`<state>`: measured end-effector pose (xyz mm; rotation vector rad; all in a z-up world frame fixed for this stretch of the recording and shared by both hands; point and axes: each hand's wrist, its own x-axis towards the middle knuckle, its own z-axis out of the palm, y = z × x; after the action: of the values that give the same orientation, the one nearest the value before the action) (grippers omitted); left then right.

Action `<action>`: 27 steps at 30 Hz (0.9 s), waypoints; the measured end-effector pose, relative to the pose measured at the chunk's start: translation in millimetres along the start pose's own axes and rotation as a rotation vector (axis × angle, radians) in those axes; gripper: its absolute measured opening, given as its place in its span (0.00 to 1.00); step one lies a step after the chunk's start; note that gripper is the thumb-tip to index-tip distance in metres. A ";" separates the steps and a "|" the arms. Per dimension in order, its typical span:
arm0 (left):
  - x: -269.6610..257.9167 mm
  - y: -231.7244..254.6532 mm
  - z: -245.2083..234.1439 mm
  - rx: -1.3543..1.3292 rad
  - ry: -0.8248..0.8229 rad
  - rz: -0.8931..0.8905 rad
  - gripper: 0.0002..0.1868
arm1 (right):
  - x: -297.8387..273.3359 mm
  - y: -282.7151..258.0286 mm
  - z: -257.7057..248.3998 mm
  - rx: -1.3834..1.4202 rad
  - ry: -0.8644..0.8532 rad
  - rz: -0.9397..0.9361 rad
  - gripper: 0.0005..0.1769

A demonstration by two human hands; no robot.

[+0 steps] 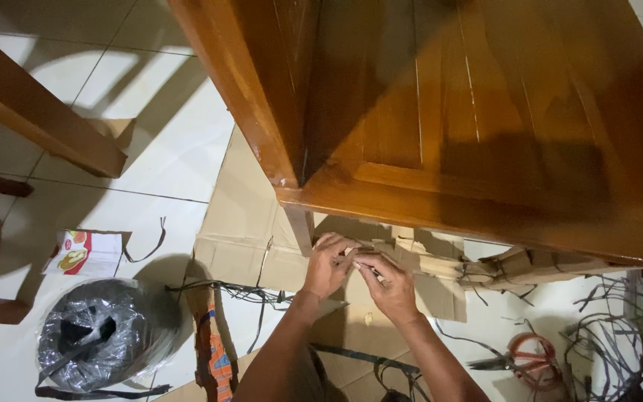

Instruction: Wrapping the legs of a wooden chair with cardboard and securing it with plastic ties for shipping

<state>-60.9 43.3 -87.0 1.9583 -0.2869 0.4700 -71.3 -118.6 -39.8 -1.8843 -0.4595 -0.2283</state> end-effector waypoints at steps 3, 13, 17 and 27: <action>-5.5 -5.3 3.6 -0.034 0.036 0.004 0.02 | 15.5 -40.2 -11.0 -0.177 -0.012 -0.172 0.08; -6.1 -11.1 6.8 -0.004 0.058 0.004 0.02 | 15.2 12.2 7.2 -0.189 0.118 0.046 0.11; -4.6 -7.4 4.1 -0.009 0.066 -0.024 0.01 | 18.4 14.3 8.3 -0.210 0.119 0.152 0.09; -10.9 -21.1 8.4 0.005 0.045 -0.084 0.08 | 13.6 36.2 9.7 -0.261 -0.175 0.417 0.10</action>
<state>-60.6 44.4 -112.2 1.9541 -0.1743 0.4595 -44.4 -117.6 -69.1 -2.2177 -0.1477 0.1631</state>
